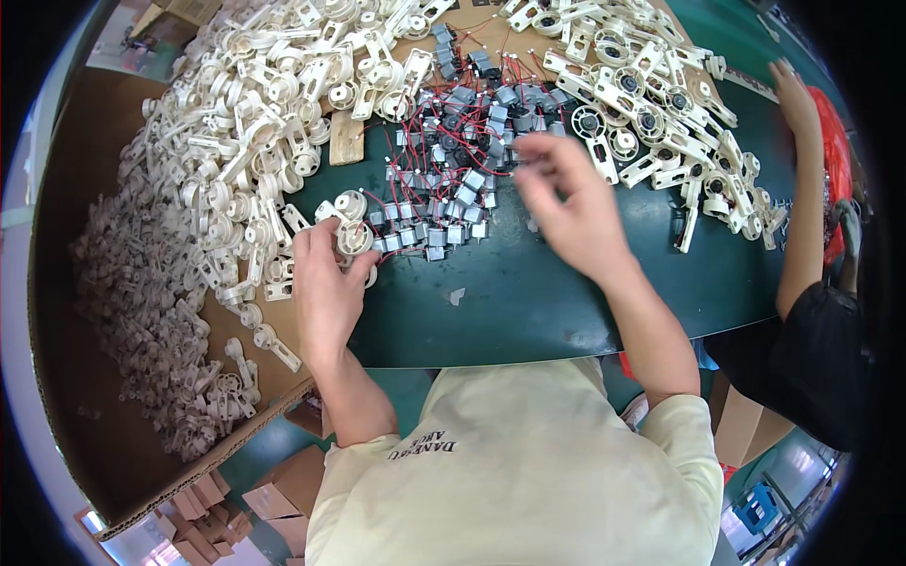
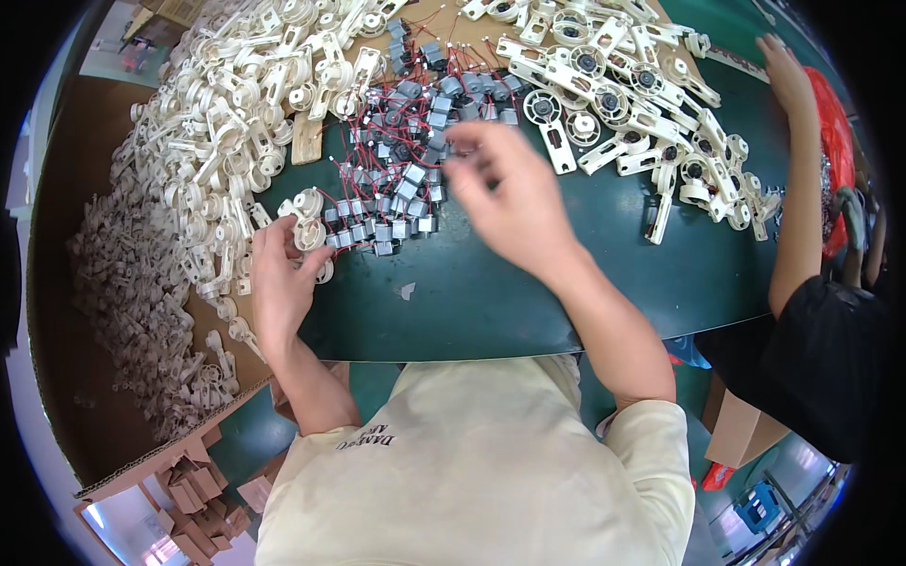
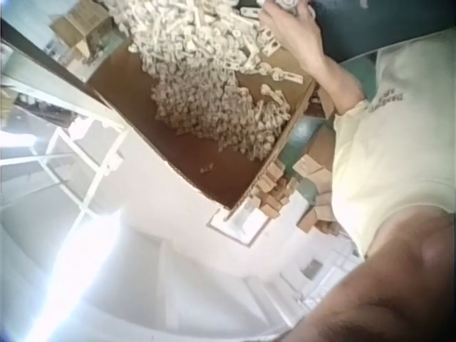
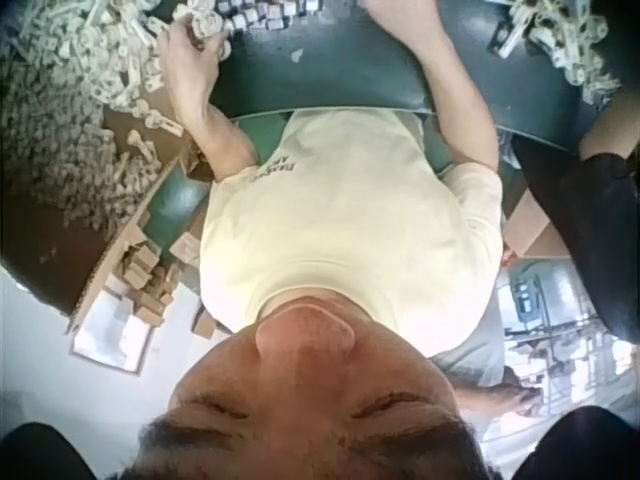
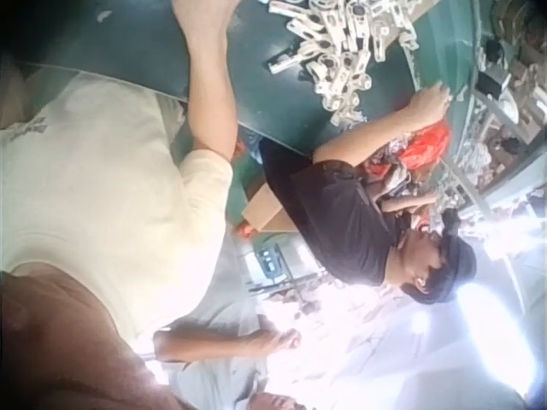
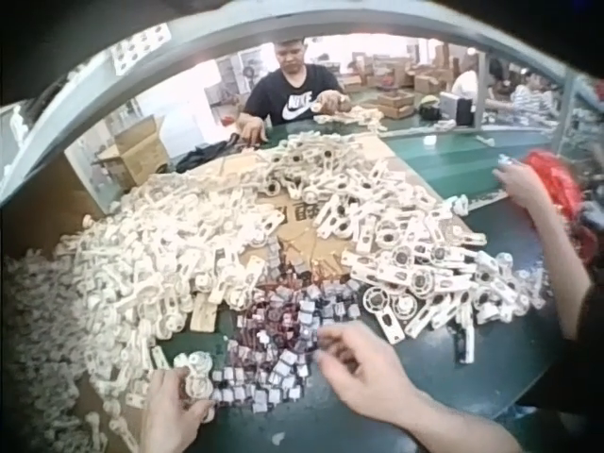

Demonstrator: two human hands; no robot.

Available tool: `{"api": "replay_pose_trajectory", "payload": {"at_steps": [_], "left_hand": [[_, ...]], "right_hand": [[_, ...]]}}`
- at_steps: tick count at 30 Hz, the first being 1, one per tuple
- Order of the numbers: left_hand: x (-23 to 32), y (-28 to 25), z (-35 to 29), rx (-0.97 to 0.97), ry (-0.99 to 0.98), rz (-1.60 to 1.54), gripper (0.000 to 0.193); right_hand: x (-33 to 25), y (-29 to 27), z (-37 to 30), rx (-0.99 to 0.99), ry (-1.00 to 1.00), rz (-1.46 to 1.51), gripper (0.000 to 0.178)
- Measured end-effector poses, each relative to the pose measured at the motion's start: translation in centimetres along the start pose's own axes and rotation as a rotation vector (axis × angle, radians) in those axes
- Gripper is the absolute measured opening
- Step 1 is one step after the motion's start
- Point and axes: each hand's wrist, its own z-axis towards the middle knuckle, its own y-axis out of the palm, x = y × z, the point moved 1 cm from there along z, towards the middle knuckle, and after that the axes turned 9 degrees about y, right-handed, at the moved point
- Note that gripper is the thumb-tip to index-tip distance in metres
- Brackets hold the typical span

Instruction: The person assembles small white plastic housings with metal parts and wires by hand on a factory workbench.

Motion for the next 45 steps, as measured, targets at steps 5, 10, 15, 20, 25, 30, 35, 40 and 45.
{"api": "replay_pose_trajectory", "payload": {"at_steps": [5,10,15,20,25,30,35,40,45], "left_hand": [[0.7,-0.6,0.6,0.103,-0.097,-0.335,0.056],[3.2,-2.2,2.8,0.112,0.018,-1.13,0.056],[4.0,-0.9,6.9,0.07,0.166,-1.603,0.049],[4.5,1.1,8.1,-0.039,0.233,-1.776,0.04],[4.6,2.1,7.2,-0.055,0.109,-1.752,0.04],[5.0,2.8,7.0,-0.048,0.012,-1.69,0.036],[4.9,3.7,7.1,-0.273,-0.004,-1.71,0.039],[6.1,5.3,6.8,-0.339,-0.007,-1.644,0.04],[6.7,5.0,6.8,-0.314,-0.029,-1.783,0.04]], "right_hand": [[-0.1,1.9,-0.7,-0.135,-0.122,-0.39,0.027],[-0.8,2.3,-0.4,-0.099,-0.221,-0.559,0.032],[-0.8,1.4,0.1,0.037,-0.057,-0.34,0.031],[-0.4,1.4,0.6,-0.039,-0.132,-0.527,0.027],[-1.2,0.9,0.9,-0.202,-0.035,-0.423,0.03],[-0.7,0.4,1.1,-0.193,-0.106,-0.509,0.032],[-0.5,0.3,1.2,-0.241,-0.018,-0.391,0.023],[0.5,-0.3,0.3,-0.392,0.18,-0.009,0.021],[-2.4,-2.3,-0.3,-0.438,0.305,0.494,0.022]]}}
